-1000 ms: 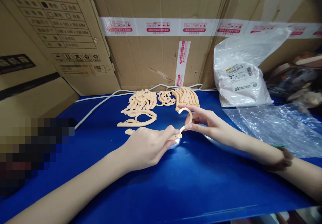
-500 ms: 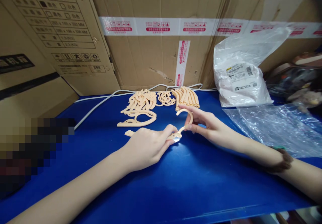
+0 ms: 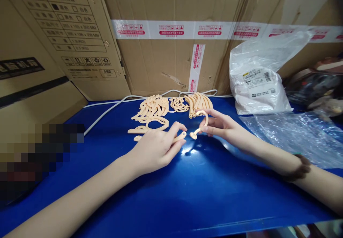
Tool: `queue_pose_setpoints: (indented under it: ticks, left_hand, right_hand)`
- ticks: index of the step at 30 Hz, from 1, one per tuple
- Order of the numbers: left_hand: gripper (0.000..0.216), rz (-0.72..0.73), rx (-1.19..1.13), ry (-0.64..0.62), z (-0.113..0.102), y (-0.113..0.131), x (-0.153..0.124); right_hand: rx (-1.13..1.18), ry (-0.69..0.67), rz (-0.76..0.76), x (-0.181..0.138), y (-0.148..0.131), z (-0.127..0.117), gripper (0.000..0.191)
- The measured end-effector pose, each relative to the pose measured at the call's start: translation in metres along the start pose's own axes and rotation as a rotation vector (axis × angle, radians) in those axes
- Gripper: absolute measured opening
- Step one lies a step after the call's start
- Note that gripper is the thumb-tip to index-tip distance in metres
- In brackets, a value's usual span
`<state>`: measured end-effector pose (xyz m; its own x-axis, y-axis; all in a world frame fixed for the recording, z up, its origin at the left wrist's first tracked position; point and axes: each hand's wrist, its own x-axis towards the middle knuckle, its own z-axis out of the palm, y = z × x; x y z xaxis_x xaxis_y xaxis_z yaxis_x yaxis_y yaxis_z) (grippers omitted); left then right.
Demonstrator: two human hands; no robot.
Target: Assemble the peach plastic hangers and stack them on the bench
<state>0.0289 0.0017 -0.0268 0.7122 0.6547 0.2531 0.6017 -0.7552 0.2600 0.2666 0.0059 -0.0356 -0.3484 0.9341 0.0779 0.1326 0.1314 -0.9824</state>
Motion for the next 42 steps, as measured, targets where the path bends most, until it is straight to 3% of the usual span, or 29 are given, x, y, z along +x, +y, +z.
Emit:
queue_pose_setpoints:
  ticks: [3, 11, 21, 30, 42]
  left_hand:
    - [0.025, 0.029, -0.031, -0.065, 0.001, -0.001, 0.000]
    - [0.032, 0.069, -0.087, -0.085, 0.005, -0.001, -0.003]
    - [0.030, 0.180, -0.079, -0.045, 0.004, 0.000, -0.005]
    - [0.027, 0.302, 0.042, 0.010, 0.003, 0.009, -0.009]
    - [0.023, 0.279, -0.070, 0.053, 0.006, 0.008, -0.010]
  right_hand:
    - [0.042, 0.044, 0.067, 0.001, 0.000, 0.000, 0.050]
    - [0.161, -0.044, 0.125, -0.001, 0.006, 0.005, 0.046]
    - [0.222, -0.166, 0.132, -0.002, 0.005, 0.005, 0.050]
    - [0.281, -0.248, 0.169, -0.004, 0.002, 0.007, 0.040]
    - [0.264, -0.269, 0.127, -0.003, 0.001, 0.005, 0.034]
